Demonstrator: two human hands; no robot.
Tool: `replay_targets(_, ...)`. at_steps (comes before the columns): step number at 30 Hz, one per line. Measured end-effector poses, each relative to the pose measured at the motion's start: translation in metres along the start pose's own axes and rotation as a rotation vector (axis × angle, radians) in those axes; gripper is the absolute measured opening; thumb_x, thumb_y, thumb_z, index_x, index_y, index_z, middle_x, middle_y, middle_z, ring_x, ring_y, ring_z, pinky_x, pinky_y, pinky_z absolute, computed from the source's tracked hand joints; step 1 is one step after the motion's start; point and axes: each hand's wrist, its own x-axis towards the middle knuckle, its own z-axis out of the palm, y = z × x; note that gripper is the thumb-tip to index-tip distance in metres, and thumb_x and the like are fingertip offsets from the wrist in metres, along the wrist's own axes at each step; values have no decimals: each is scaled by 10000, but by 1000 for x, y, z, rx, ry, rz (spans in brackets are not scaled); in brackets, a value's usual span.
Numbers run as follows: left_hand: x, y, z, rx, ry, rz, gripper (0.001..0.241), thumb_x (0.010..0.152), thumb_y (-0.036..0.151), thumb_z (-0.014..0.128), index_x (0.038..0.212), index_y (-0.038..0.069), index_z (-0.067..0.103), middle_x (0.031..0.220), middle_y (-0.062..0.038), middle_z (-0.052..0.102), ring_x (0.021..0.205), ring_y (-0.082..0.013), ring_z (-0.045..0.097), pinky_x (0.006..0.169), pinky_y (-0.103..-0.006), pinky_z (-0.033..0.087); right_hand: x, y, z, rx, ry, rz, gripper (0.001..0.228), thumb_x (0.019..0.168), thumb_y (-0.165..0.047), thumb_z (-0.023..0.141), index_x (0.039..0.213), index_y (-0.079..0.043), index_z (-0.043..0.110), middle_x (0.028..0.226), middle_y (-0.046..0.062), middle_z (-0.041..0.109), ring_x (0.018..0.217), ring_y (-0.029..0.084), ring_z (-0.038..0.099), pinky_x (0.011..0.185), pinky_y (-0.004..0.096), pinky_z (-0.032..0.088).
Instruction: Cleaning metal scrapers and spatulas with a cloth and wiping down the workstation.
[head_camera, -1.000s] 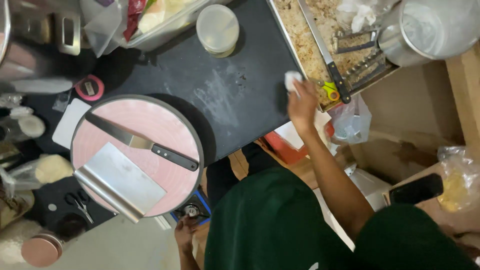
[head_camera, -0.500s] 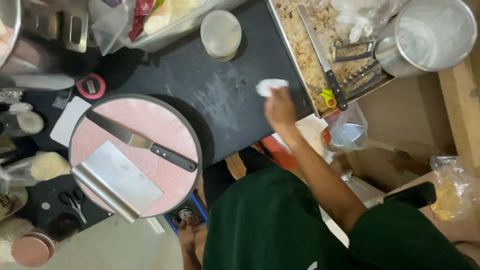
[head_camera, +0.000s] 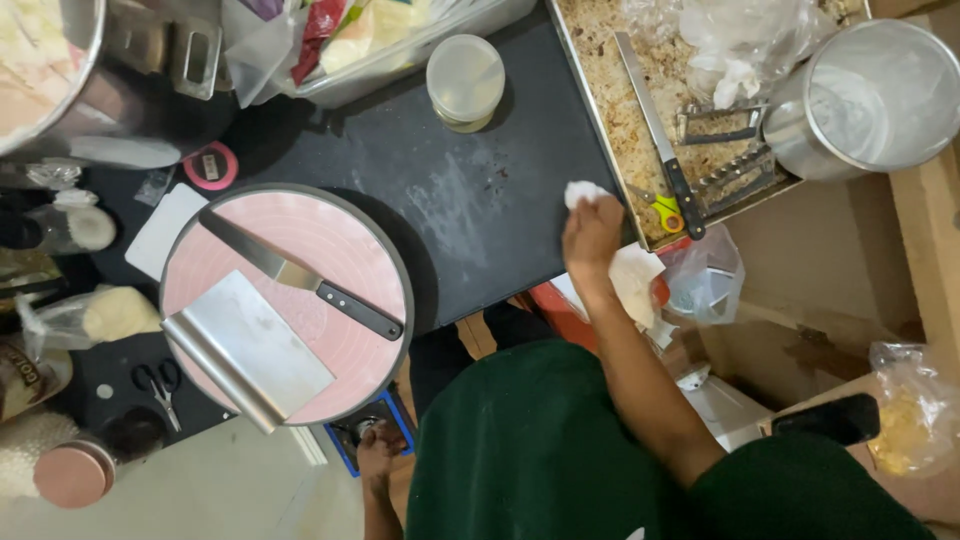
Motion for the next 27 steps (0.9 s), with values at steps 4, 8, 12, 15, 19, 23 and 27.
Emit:
replay_targets(4, -13, 2, 5, 570, 272, 348, 302, 1012, 299, 594, 1192, 60, 637, 877, -99, 703, 668, -244, 677, 561, -348, 544, 31, -51, 22, 209, -42, -60, 171, 949, -49, 656, 1092, 33, 702, 1103, 220, 613, 1060, 402, 587, 926, 474, 480)
replay_targets(8, -8, 2, -9, 418, 85, 414, 273, 973, 230, 674, 1175, 55, 615, 913, -70, 692, 751, -219, 691, 639, -381, 605, 79, -40, 45, 366, -31, -123, 167, 952, -44, 627, 1075, 17, 723, 1087, 216, 615, 1044, 392, 586, 918, 458, 486)
replay_targets(12, -35, -20, -7, 643, 314, 453, 317, 1003, 300, 644, 1207, 58, 654, 926, -62, 693, 737, -179, 646, 591, -315, 524, 116, -35, 57, 307, -12, -240, 242, 933, 10, 604, 1143, 24, 723, 1101, 201, 636, 1036, 407, 573, 938, 493, 462)
replay_targets(15, -28, -24, -13, 622, 328, 369, 328, 993, 335, 638, 1207, 85, 647, 910, -44, 685, 712, -167, 628, 556, -301, 480, 118, -39, 63, 278, -112, -487, 228, 896, 18, 614, 1089, 3, 735, 1097, 185, 648, 1052, 392, 595, 969, 484, 474)
replay_targets(19, -42, -28, 18, 776, 470, 313, 366, 999, 405, 563, 1160, 83, 632, 875, -74, 726, 720, -176, 683, 609, -322, 535, 110, -47, 62, 375, -193, -464, 221, 931, 21, 631, 1102, -27, 763, 1103, 187, 665, 1059, 377, 627, 909, 435, 525)
replay_targets(23, -24, -25, 7, 771, 454, 193, 394, 996, 431, 550, 1171, 88, 632, 856, -82, 671, 677, -193, 628, 594, -350, 539, 114, -65, 71, 271, -182, -324, 194, 901, 21, 633, 1007, -60, 774, 1029, 148, 689, 1038, 352, 645, 902, 436, 552)
replay_targets(27, 2, -12, -11, -337, -437, -92, 265, 933, 342, 612, 1081, 124, 637, 859, 15, 623, 771, -169, 579, 636, -374, 466, 108, -84, 44, 316, -332, -637, 292, 823, 24, 610, 1044, -54, 784, 1042, 160, 696, 1029, 362, 653, 884, 435, 550)
